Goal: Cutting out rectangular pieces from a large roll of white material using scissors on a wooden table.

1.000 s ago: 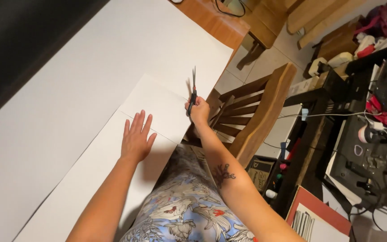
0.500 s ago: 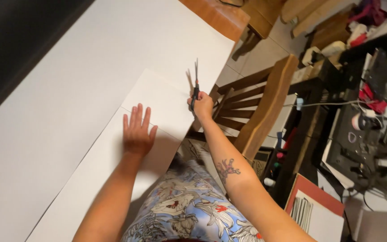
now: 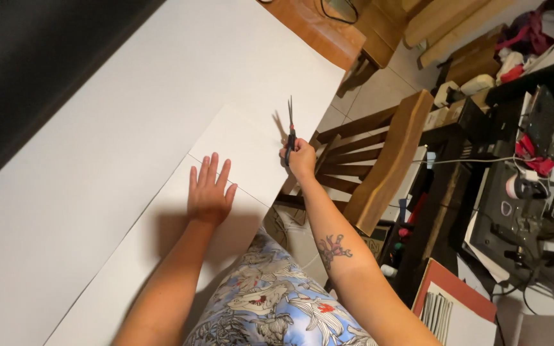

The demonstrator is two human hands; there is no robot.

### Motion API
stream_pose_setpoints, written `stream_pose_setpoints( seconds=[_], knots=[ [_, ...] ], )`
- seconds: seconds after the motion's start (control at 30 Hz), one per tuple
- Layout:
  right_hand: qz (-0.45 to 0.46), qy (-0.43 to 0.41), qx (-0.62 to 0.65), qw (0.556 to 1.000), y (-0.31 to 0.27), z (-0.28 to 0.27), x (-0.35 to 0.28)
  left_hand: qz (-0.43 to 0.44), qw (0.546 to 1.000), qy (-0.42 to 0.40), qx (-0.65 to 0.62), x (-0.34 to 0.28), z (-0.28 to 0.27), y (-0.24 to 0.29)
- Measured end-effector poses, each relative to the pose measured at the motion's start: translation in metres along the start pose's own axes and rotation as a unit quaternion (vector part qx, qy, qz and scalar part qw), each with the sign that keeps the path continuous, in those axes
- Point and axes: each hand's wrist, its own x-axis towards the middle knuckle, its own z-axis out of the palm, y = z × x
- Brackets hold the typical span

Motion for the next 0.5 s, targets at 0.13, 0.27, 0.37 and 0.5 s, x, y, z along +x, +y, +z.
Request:
stream_pose_setpoints(
  seconds=[0.13,0.27,0.37,0.5],
  knots=[
    [-0.015,0.003,-0.011,1.000,0.007,-0.001,0.006,-0.003,1.000,-0.024,-0.017,-0.001,0.004,0.001],
    [-0.055,0.037,-0.097,0.993,-0.042,-0.020,-0.035,-0.018,0.995,-0.094,-0.015,0.003,0.004,0.002],
    [-0.133,0.044,-0.021,0.990,-0.071,-0.011,-0.087,-0.006,0.998,-0.047,-0.046,-0.001,0.004,0.000],
    [-0.179,-0.030,0.050,0.982,-0.118,0.002,-0.168,-0.070,0.992,0.106,-0.026,-0.012,-0.003,-0.023]
  ],
)
